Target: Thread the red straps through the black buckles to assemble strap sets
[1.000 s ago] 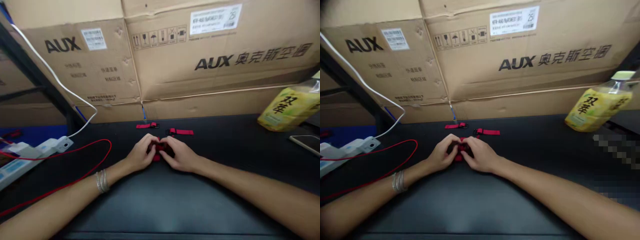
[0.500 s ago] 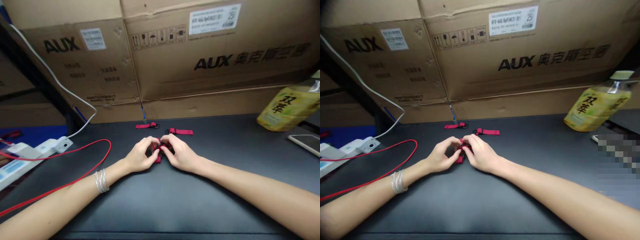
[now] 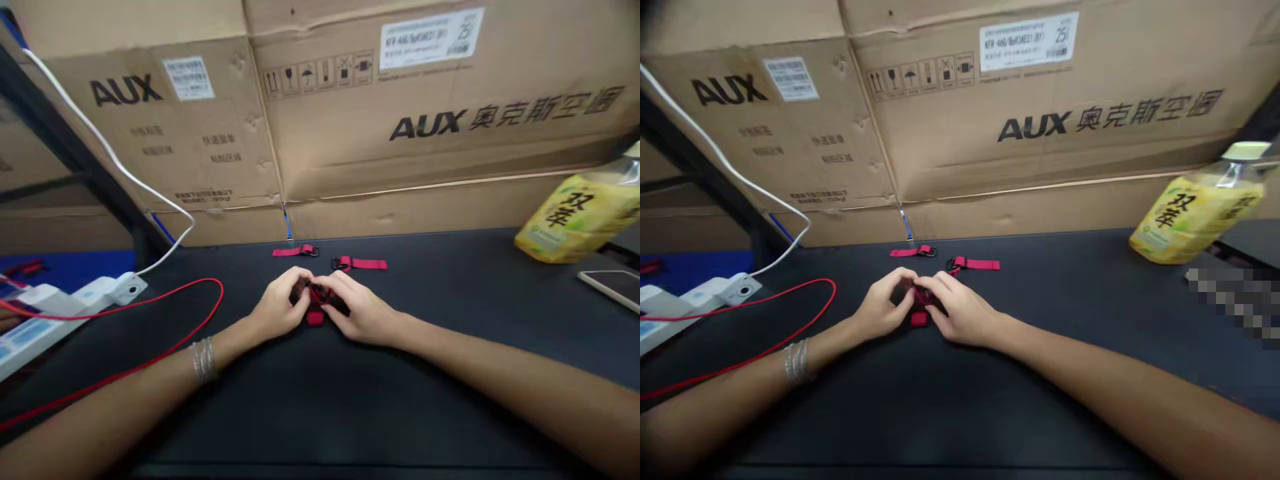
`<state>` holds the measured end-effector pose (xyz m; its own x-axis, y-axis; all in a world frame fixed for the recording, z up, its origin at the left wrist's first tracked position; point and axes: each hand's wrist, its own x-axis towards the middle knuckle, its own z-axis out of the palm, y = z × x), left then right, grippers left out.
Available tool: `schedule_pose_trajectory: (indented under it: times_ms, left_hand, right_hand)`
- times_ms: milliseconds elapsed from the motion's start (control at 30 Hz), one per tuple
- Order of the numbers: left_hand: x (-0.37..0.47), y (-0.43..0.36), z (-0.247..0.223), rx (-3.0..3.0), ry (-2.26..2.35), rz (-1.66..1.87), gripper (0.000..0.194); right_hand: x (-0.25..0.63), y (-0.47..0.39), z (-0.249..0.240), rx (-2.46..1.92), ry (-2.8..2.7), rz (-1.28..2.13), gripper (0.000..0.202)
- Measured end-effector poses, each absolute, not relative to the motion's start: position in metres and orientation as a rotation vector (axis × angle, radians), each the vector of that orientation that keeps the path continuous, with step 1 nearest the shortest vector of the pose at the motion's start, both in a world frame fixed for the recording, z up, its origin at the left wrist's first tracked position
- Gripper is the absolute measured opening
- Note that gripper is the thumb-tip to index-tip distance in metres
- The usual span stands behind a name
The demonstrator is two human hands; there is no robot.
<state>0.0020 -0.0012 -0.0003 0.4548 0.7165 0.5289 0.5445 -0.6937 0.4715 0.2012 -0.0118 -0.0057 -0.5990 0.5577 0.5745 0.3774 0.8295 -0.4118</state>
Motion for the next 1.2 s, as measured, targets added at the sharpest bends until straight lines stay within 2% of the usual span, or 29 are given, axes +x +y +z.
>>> schedule_pose_trajectory:
  times_ms: [633,1200]
  left_hand:
    - [0.0023,-0.0009,-0.0001,2.475,1.042,1.116,0.013]
    - [0.0000,-0.0034,0.0007,2.477,1.004,1.074,0.019]
  right_hand:
    - [0.2016,-0.0104,-0.0087,-0.712,-2.270,0.298,0.037]
    - [0.1995,-0.0134,-0.0046,-0.767,-2.229,0.249,0.025]
